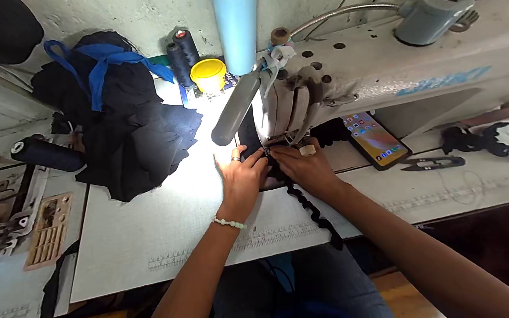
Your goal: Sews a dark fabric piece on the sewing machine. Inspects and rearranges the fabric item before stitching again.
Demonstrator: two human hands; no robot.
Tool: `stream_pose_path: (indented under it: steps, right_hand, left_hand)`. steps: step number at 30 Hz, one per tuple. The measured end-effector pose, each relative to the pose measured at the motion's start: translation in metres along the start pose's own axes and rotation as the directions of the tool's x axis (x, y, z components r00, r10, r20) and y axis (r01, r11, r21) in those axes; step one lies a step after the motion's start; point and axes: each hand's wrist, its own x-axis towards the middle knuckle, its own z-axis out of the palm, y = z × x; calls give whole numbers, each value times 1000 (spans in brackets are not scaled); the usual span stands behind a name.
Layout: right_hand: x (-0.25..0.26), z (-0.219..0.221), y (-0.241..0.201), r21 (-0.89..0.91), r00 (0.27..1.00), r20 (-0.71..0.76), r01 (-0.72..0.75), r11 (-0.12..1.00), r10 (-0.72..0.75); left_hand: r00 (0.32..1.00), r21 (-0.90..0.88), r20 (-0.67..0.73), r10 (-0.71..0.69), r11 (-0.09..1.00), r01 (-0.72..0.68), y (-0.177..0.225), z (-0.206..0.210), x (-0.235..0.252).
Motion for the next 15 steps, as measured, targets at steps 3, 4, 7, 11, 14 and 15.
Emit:
stream_pose_path:
  steps: [3,4,7,11,14,15]
  right_hand:
    - [3,0,5,13,1000,2,13,1000,-13]
    - [4,0,7,17,1000,2,26,1000,-26]
    - [6,1,11,25,999,9,46,999,-47]
    - [10,0,7,80,998,51,-42,996,38]
    - [-4,-14,-12,117,988,-31,-145,982,150]
    - [-11,-22,-23,107,979,-27,-199,974,203]
  left_hand:
    - [1000,-36,-19,-15,999,14,-2,1,3]
    - [1000,-43,-22,-17,999,17,-2,0,4]
    - [1000,-58,-2,-22,998,22,-4,-1,6]
    - [999,-43,32,-23,999,24,-6,-1,11]
    - [997,-17,-66,43,999,-44,-8,5,8]
    - [992,-13,-103,70,997,-72,-8,6,6]
